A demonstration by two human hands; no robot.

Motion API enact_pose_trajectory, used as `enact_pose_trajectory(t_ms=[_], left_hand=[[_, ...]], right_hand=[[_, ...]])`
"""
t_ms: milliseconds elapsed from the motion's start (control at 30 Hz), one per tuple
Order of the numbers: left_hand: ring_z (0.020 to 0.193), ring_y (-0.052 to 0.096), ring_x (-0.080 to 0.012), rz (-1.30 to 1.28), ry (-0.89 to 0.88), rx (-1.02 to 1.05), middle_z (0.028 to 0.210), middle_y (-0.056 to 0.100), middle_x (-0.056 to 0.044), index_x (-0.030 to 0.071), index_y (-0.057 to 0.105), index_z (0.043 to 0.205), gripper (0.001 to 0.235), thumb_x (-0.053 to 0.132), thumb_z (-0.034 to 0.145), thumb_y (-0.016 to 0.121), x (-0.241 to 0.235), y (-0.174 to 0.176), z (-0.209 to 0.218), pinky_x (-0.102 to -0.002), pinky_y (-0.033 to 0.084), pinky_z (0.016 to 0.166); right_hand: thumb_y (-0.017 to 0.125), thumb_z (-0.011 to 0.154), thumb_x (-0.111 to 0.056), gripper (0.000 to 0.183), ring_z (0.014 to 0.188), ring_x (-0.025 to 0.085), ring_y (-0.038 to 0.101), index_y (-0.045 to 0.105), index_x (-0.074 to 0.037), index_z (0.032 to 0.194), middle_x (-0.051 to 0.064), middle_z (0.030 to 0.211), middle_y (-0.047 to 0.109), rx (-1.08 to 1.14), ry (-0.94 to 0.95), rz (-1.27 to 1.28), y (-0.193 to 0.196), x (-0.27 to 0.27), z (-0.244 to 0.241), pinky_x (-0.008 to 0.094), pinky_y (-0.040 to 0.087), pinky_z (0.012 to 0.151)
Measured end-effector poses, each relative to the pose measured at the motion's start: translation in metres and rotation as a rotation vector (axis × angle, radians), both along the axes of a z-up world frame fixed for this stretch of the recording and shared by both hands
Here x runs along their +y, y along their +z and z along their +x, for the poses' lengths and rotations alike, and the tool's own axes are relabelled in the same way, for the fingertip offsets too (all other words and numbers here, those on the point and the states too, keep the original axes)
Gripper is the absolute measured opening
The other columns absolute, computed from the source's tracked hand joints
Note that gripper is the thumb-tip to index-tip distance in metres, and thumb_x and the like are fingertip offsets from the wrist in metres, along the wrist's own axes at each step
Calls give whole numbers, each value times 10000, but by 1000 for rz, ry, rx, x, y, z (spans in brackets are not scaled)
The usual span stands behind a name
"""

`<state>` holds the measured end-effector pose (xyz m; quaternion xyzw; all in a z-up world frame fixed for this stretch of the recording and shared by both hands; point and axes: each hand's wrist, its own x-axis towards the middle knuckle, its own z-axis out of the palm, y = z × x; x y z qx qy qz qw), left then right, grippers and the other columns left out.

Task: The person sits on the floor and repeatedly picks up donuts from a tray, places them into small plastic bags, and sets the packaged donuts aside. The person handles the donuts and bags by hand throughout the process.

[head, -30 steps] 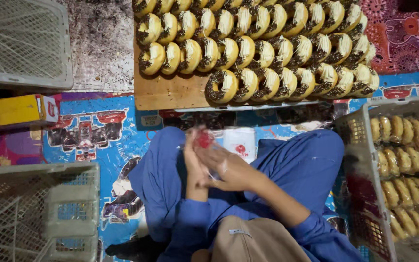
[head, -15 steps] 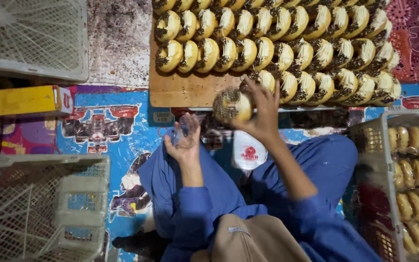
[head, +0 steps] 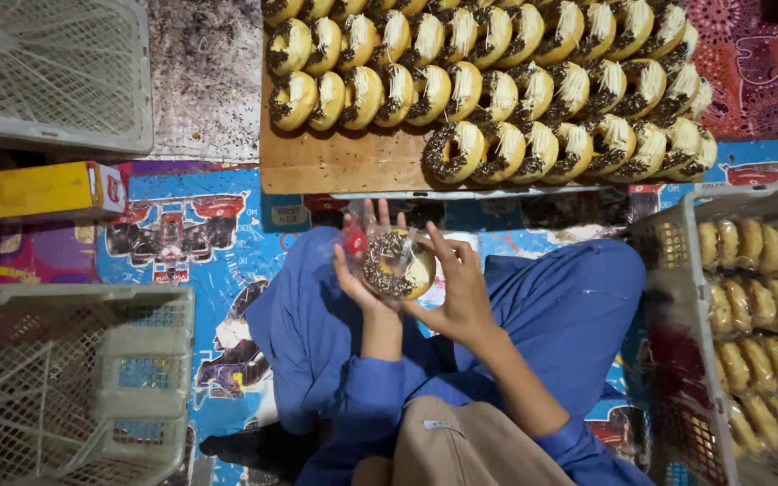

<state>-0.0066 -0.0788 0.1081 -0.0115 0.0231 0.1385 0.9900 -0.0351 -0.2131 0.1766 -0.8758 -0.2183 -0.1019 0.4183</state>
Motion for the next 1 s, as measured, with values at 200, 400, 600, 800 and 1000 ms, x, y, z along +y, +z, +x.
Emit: enact_pose_trajectory(t_ms=[200, 400, 600, 800, 1000], left_hand=[[1532, 366, -358, 109, 37, -73, 1592, 484, -142, 139, 614, 1366, 422, 382, 1028, 542, -10, -2, -14, -526, 274, 1288], [1519, 372, -384, 277, 87, 54, 1596, 459, -165, 119, 573, 1358, 324, 212, 1048, 557, -7, 19, -16, -553, 291, 1281], [1482, 418, -463, 411, 173, -40, 1576, 453, -211, 100, 514, 1269, 227, 147, 1049, 549, -21, 57, -35, -628, 350, 1235], [1499, 407, -447, 504, 180, 62, 1564, 450, -211, 124, 483, 1232, 192, 167, 1060, 558, -21, 76, -36, -638, 367, 1221], [1468, 412, -381, 433, 127, 18, 1578, 412, -215, 174, 314, 1579, 750, 275, 941, 694, -25, 80, -42, -529, 390, 1179]], right_hand=[[955, 691, -167, 1239, 1268, 311, 628, 165, -89, 1644, 229, 1371, 603, 51, 91, 341, -30, -21, -10, 418, 508, 1079], [936, 734, -148, 1204, 1192, 272, 685, 158, -106, 1652, 186, 1369, 658, 44, -11, 661, -33, -25, -25, 370, 558, 1005], [973, 655, -186, 1136, 924, 232, 665, 314, -104, 1576, 167, 1257, 715, -255, 10, 316, -11, -28, -22, 338, 526, 759], [945, 701, -192, 1069, 934, 217, 667, 341, -104, 1579, 154, 1266, 725, -251, -98, 361, -2, -27, -25, 315, 550, 777], [958, 696, -211, 1115, 1039, 234, 730, 311, -93, 1598, 172, 1283, 713, -118, 18, 461, 5, -24, -27, 319, 561, 824]])
